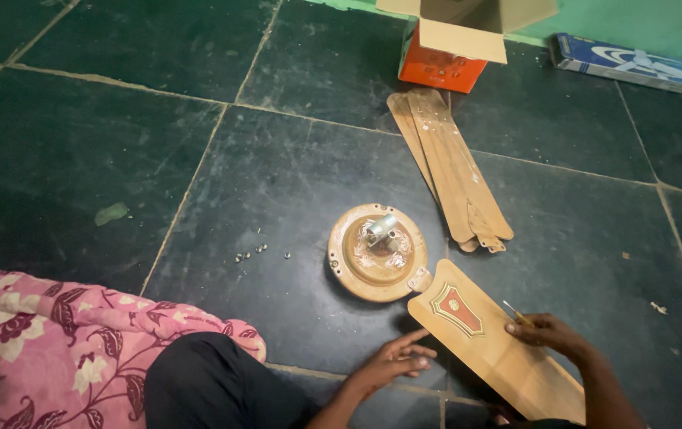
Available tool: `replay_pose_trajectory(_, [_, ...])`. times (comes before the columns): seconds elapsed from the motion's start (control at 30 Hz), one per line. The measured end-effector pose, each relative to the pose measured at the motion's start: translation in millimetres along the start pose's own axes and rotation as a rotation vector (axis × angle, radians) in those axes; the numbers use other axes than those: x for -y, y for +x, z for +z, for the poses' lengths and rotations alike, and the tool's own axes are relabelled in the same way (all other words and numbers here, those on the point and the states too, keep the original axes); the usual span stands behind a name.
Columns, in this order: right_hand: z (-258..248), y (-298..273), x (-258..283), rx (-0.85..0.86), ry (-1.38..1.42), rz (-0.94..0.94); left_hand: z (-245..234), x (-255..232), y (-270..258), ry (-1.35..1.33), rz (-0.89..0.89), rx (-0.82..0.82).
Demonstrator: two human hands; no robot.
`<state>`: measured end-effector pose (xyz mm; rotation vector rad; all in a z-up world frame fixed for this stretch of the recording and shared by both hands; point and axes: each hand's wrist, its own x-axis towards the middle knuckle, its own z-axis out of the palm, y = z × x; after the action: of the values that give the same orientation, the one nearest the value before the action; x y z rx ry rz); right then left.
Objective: The person sits on the floor and assembles a ceiling fan by inserting and tightening screws into the fan hub, then attaching a fan blade to the hub using a screwdriver. The person handles the fan hub, blades, screws, and screwdriver.
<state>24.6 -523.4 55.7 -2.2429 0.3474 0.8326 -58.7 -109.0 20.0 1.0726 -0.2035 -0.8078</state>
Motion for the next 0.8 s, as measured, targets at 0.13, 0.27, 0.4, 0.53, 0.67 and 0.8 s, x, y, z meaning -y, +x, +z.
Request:
replay_pose_trajectory(0.13, [1.2,3.1,0.3,-0.005,-0.027,0.01,2.1,-5.0,-6.2,-0.029,0.015,0.012])
replay_pose_trajectory(0.27, [-2.4,7.0,1.8,-0.025,-0.036,-0.006,4.7,-11.4,-5.9,0.005,-0.016,0.015])
replay_pose_trajectory(0.4, [-2.6,8.9,1.7,-0.05,-0.067,-0.043,7.3,-13.6,-8.5,0.001,-0.026,0.077])
replay_pose_trajectory(0.53, [-6.0,8.0,1.4,-0.049,-0.121,-0.026,10.6,-13.0,-11.4,-0.038,-0.044,0.12])
replay_pose_trajectory(0.67, [-7.5,6.8,0.3,-0.04,-0.148,-0.005,12.7,-11.5,-11.4,-0.036,-0.062,0.142])
replay_pose_trajectory(0.8, [-6.3,7.6,0.9,-0.053,-0.176,0.011,12.5,-10.4,-12.2,-0.051,-0.058,0.146])
